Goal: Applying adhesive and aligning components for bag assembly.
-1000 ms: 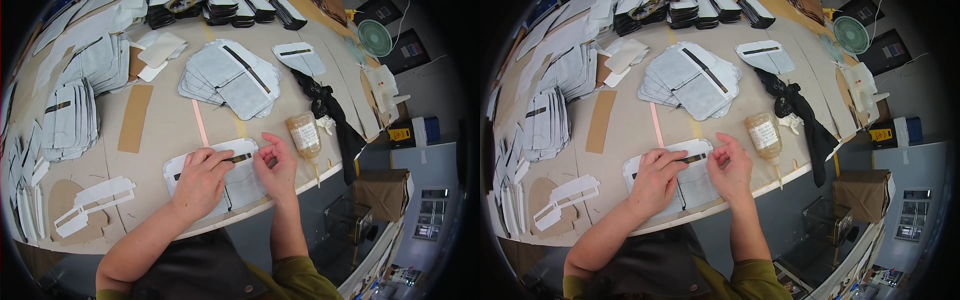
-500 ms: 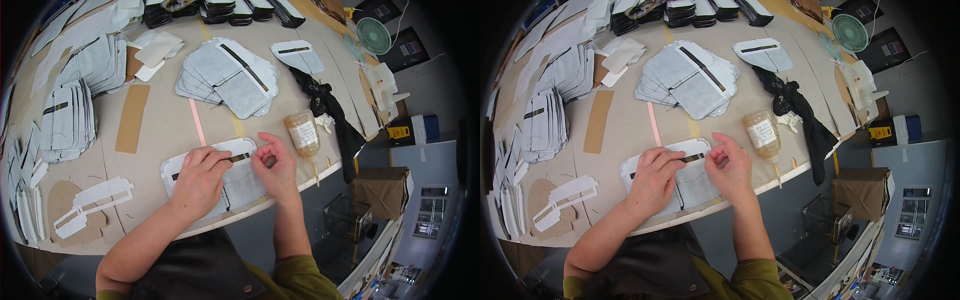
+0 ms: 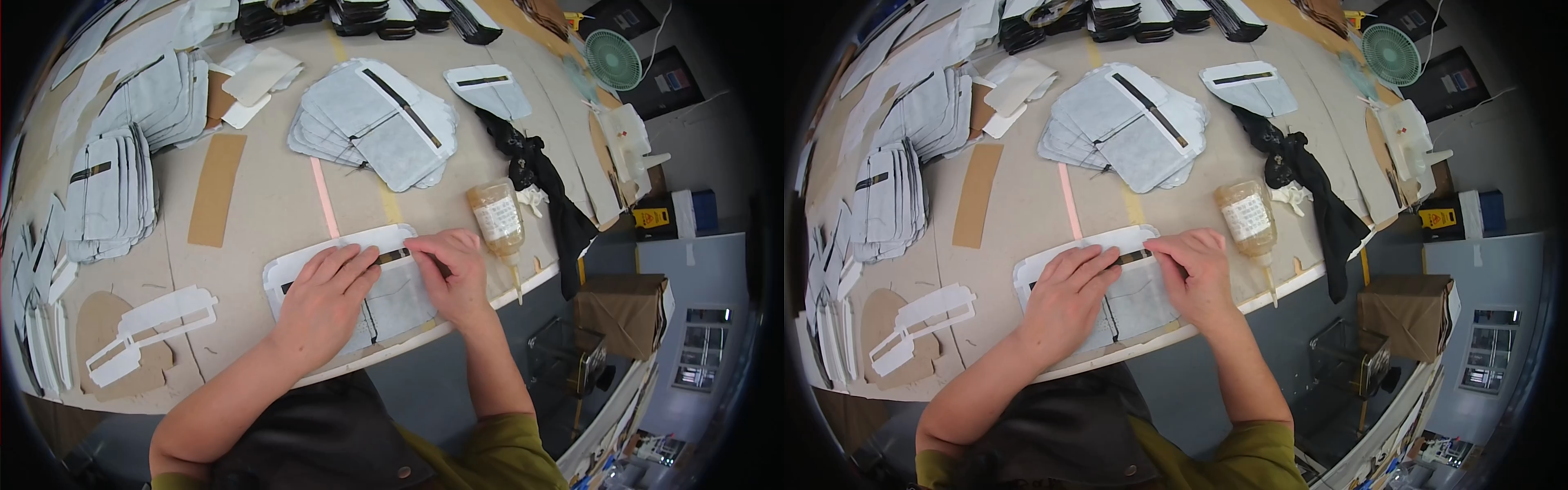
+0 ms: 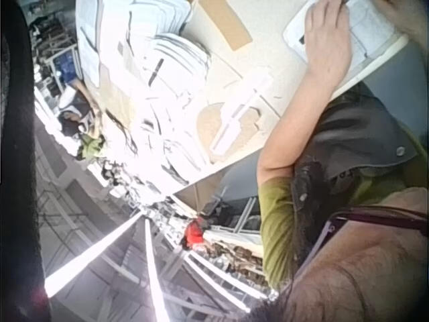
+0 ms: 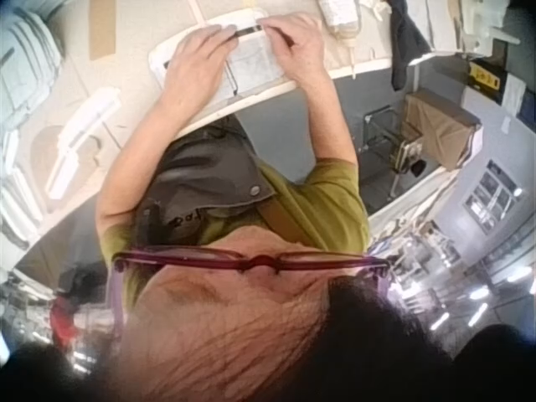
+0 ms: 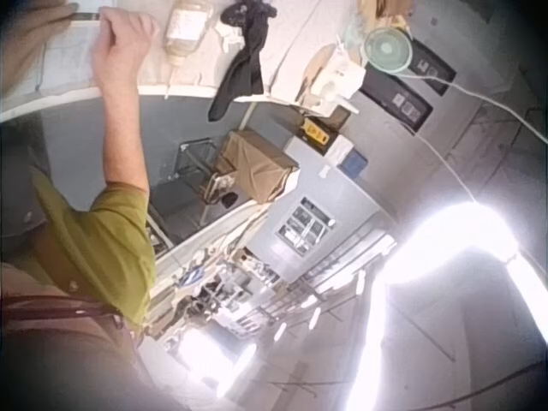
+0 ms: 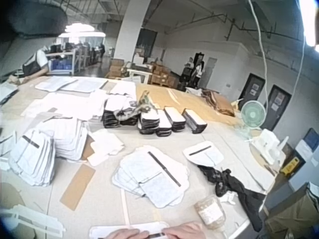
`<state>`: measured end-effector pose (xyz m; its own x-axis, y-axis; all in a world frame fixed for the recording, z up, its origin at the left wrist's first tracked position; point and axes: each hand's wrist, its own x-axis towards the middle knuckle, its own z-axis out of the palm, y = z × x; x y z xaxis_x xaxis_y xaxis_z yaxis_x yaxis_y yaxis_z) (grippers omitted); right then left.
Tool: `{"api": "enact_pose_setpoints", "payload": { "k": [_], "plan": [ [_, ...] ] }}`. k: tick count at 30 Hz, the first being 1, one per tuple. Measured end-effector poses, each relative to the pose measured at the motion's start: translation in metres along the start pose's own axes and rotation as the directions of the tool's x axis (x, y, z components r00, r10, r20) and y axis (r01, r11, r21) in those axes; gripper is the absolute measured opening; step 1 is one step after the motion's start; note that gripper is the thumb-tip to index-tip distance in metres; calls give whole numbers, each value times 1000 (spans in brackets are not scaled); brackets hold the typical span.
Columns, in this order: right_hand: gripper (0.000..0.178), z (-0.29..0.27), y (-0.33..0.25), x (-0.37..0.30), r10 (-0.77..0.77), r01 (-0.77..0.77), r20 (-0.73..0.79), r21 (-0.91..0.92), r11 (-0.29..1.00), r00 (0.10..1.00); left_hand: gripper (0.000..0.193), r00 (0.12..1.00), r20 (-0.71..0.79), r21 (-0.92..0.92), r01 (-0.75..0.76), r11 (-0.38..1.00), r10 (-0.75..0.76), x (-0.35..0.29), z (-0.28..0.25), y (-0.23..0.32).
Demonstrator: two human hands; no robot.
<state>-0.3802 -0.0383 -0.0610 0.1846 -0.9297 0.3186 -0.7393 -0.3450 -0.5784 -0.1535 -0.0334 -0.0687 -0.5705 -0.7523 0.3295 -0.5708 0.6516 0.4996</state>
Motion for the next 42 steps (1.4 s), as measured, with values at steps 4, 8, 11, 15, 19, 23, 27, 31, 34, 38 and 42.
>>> {"api": "enact_pose_setpoints", "payload": {
  "k": [4,8,11,15,19,23,27,31,34,38,42],
  "plan": [
    [23,2,0,1,-18,20,-58,43,999,998,40,998,60,50,8,999,-11,-8,-6,1],
    [22,1,-10,3,5,-4,-35,27,1000,999,42,990,139,98,-25,995,12,-11,-9,0],
    [22,5,-8,0,17,-17,-65,5,1000,998,45,986,165,115,-33,993,14,-13,-11,2],
    [24,8,-8,-2,56,-56,-61,10,998,997,53,987,158,143,-15,990,-8,-22,-18,7],
    [20,12,-8,-7,48,-46,-116,20,999,992,54,983,182,84,14,996,-29,-37,-21,12],
    [18,14,-6,-6,42,-37,-116,42,998,992,52,988,147,5,56,998,-56,-39,-24,16],
    [17,12,-5,-7,64,-60,-106,37,997,992,52,985,166,18,32,999,-34,-39,-25,14],
    [18,9,-10,-5,62,-63,-93,-11,998,994,52,989,137,13,52,999,-53,-39,-24,15],
    [23,9,-13,-2,77,-71,-156,40,997,985,52,992,121,33,40,999,-44,-39,-24,16],
    [29,15,-43,2,104,-72,-212,155,985,972,51,988,124,32,92,995,-95,-41,-21,17],
    [29,39,-53,-1,169,-177,51,333,926,984,52,992,94,39,79,996,-83,-42,-17,15]
  ]
}}
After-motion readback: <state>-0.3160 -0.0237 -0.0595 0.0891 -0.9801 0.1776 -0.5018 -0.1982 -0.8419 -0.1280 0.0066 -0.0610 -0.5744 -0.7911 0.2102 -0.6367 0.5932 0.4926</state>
